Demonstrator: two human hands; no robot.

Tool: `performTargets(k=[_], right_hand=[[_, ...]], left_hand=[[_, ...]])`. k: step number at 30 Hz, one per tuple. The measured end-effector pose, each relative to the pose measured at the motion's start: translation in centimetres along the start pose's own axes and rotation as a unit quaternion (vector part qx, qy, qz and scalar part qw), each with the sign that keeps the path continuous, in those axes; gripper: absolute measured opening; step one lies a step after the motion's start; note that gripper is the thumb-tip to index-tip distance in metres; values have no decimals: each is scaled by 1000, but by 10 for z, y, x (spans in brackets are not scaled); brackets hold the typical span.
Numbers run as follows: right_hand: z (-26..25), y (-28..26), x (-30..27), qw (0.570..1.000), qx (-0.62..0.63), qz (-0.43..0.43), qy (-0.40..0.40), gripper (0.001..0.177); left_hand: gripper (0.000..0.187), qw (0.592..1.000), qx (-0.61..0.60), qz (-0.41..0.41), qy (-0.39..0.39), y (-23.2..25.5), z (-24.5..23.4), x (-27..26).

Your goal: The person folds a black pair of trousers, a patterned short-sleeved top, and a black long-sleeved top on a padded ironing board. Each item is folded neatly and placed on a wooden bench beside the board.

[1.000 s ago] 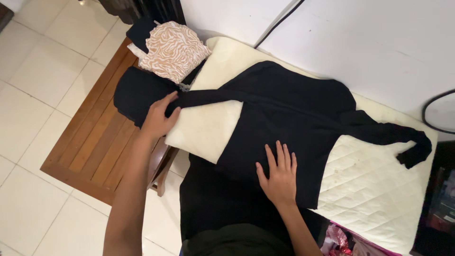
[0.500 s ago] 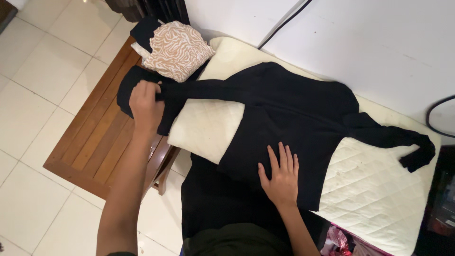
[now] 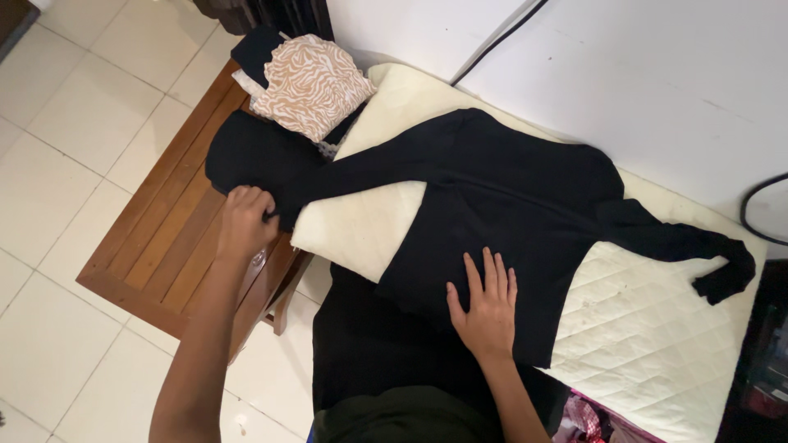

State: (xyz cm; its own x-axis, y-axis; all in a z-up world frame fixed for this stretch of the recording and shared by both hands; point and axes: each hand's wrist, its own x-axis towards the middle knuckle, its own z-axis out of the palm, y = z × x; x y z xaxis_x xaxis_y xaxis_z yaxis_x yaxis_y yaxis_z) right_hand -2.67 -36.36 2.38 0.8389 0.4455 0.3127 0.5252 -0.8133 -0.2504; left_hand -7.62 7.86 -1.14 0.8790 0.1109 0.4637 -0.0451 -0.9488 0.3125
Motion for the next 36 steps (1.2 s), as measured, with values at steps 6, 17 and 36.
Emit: performTargets(k=[6,17,36], right_hand=[[-2,-1,-2,1000,9,-3,4,54],[-7,-2,7,999,43,4,15,53],[43,52,272,973,164,-160,7,42]], left_hand=[[25,983,11,-141,113,4,-3,19],[38,996,21,-79,-42,-3,-11,8],[32,986,-156,-64,-11,3,29,52]])
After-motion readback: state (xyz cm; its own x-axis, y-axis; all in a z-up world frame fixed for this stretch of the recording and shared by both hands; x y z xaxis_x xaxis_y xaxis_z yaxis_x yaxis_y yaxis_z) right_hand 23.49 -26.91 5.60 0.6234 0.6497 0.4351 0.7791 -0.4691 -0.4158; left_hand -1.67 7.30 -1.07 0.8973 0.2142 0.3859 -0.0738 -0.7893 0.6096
